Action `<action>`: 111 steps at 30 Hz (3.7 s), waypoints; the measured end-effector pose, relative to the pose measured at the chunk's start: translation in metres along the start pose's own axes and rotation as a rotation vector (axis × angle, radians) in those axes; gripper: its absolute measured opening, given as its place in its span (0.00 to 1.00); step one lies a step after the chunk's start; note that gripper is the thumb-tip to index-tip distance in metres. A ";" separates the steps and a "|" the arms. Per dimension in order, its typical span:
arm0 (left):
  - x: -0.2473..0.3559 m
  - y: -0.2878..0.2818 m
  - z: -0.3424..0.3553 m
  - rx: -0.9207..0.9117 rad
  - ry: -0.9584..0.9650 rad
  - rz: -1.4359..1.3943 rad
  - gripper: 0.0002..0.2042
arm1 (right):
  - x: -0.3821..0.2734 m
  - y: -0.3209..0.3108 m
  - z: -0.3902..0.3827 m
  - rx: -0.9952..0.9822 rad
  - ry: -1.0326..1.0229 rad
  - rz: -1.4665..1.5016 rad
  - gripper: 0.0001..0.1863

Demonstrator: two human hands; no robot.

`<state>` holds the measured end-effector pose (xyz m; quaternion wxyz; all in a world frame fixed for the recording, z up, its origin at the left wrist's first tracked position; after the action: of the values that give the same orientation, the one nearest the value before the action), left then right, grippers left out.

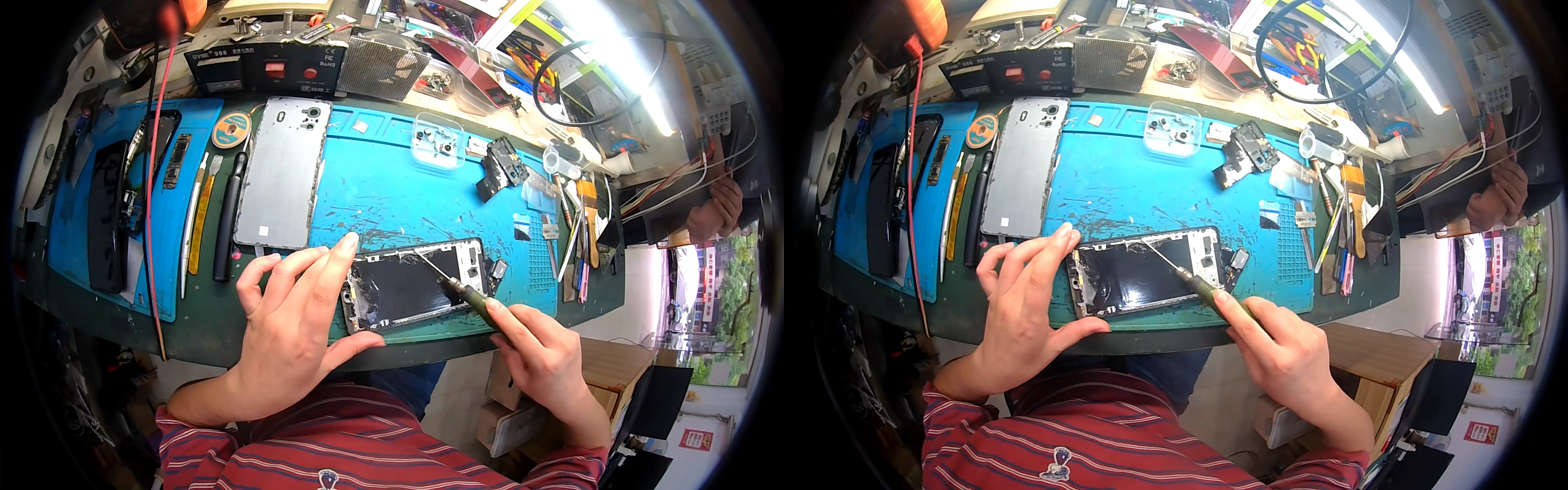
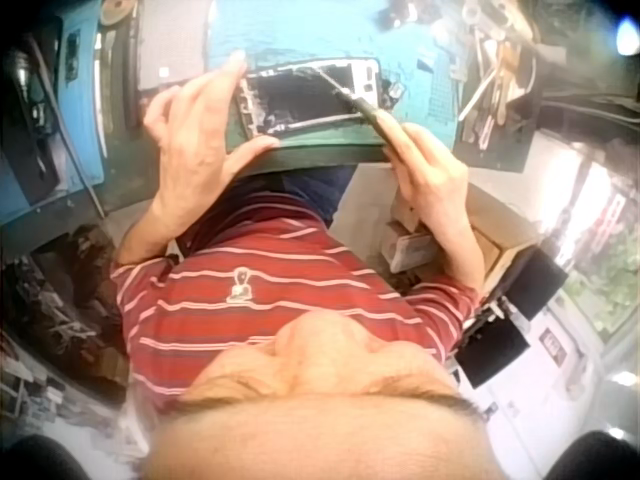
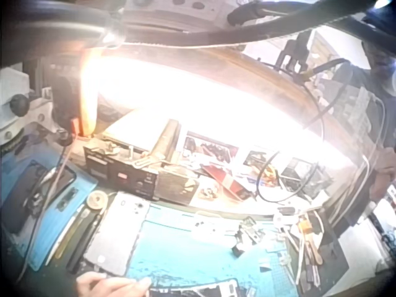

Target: The person disassembles a smartphone on a workbench, using a metal spudger and screwdriver to pry and unscrew components. They remove the back cover and internal parts, then reassemble the device by aligning and securing the components back into place.

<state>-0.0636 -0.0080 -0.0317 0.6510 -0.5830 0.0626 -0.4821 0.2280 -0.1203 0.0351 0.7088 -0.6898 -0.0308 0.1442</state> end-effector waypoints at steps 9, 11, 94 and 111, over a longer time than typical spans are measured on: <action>0.001 0.000 0.000 -0.003 -0.007 0.000 0.55 | -0.001 0.000 0.005 -0.006 -0.040 -0.006 0.34; 0.001 0.000 0.000 -0.005 -0.007 0.003 0.55 | -0.001 -0.001 0.007 -0.009 -0.047 -0.004 0.33; 0.029 -0.012 -0.051 -0.477 0.345 -0.773 0.09 | -0.001 -0.018 -0.059 0.147 0.250 0.364 0.32; 0.013 0.000 0.019 -0.100 0.092 -0.024 0.50 | 0.015 0.004 -0.045 0.244 0.271 0.041 0.35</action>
<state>-0.0447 -0.0033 -0.0191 0.6119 -0.5926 0.1095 -0.5123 0.2523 -0.1599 0.0267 0.7817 -0.6124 0.0968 0.0674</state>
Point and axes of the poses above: each hand's wrist, its own z-axis towards the middle knuckle, its own y-axis out of the palm, x = y × z, the point moved 1 cm from there along z, towards the middle knuckle, and after that the axes turned 2 degrees about -x, right-handed, at the moved point
